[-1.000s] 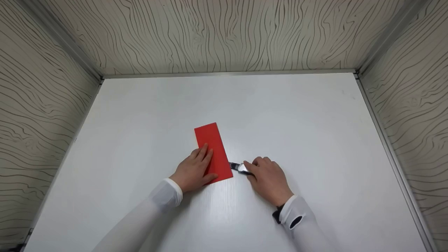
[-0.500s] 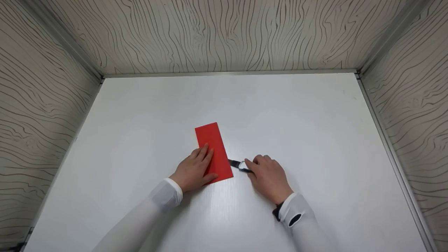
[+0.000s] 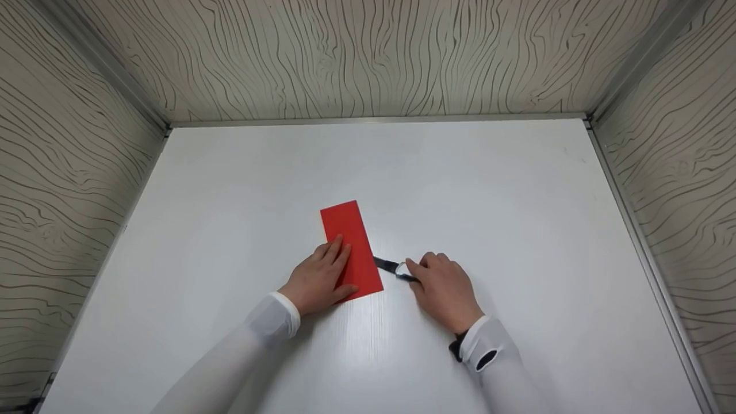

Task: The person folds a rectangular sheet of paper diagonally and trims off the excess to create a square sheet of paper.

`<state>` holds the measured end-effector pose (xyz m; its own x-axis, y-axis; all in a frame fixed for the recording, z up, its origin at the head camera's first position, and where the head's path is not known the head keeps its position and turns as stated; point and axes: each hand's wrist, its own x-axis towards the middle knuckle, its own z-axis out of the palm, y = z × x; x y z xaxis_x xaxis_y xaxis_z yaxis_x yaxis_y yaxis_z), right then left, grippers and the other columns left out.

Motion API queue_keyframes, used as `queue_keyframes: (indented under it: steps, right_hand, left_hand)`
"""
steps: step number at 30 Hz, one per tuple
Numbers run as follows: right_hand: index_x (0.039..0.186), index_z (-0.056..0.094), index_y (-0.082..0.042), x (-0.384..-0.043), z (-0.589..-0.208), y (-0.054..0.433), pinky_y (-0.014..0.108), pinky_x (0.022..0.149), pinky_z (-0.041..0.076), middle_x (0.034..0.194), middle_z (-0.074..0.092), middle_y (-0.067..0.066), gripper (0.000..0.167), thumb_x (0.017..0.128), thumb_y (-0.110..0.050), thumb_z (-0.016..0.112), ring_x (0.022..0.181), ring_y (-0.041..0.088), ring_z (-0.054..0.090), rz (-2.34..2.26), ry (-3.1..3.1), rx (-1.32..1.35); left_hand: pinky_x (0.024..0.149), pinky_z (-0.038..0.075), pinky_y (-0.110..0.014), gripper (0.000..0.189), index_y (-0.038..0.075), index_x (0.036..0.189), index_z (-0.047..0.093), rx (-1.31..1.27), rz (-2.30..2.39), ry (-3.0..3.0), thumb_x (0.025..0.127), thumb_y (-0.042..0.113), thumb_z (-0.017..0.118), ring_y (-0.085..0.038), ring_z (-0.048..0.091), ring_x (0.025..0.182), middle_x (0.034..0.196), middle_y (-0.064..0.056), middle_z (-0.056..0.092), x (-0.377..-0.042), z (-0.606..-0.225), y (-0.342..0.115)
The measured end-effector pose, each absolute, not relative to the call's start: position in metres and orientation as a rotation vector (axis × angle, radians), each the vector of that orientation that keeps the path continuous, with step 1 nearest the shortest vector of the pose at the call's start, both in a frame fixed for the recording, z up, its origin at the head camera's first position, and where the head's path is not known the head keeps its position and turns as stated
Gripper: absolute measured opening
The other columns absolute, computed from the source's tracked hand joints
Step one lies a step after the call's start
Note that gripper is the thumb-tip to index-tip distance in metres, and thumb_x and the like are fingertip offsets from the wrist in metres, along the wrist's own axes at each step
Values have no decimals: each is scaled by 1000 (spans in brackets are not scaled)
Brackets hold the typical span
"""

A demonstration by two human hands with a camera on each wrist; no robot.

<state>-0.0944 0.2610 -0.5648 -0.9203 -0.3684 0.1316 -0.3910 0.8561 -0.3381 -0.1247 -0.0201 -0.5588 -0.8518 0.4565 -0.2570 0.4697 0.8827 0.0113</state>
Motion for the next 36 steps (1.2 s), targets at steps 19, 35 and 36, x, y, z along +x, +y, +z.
queue_keyframes:
  steps: [19,35,36]
  right_hand:
    - [133,70,-11,-95,-566,268,35,68,48,94,63,3,47,87,-11,79,82,20,54,566,-2943,554]
    - [133,70,-12,-100,-566,255,34,68,49,96,63,3,46,87,-14,79,82,18,54,562,-2982,599]
    - [133,70,-12,-99,-566,255,34,68,49,96,63,2,47,88,-14,79,81,17,53,562,-2985,600]
  left_hand:
    - [116,36,-33,89,12,164,24,719,-39,2779,96,61,58,-29,28,151,169,-11,22,-124,-557,-21]
    - [113,40,-34,91,14,164,25,761,65,2703,94,55,66,-28,27,151,169,-7,21,-123,-552,-23]
    - [113,41,-34,90,14,163,26,765,72,2708,94,54,66,-28,28,151,169,-7,22,-123,-553,-24]
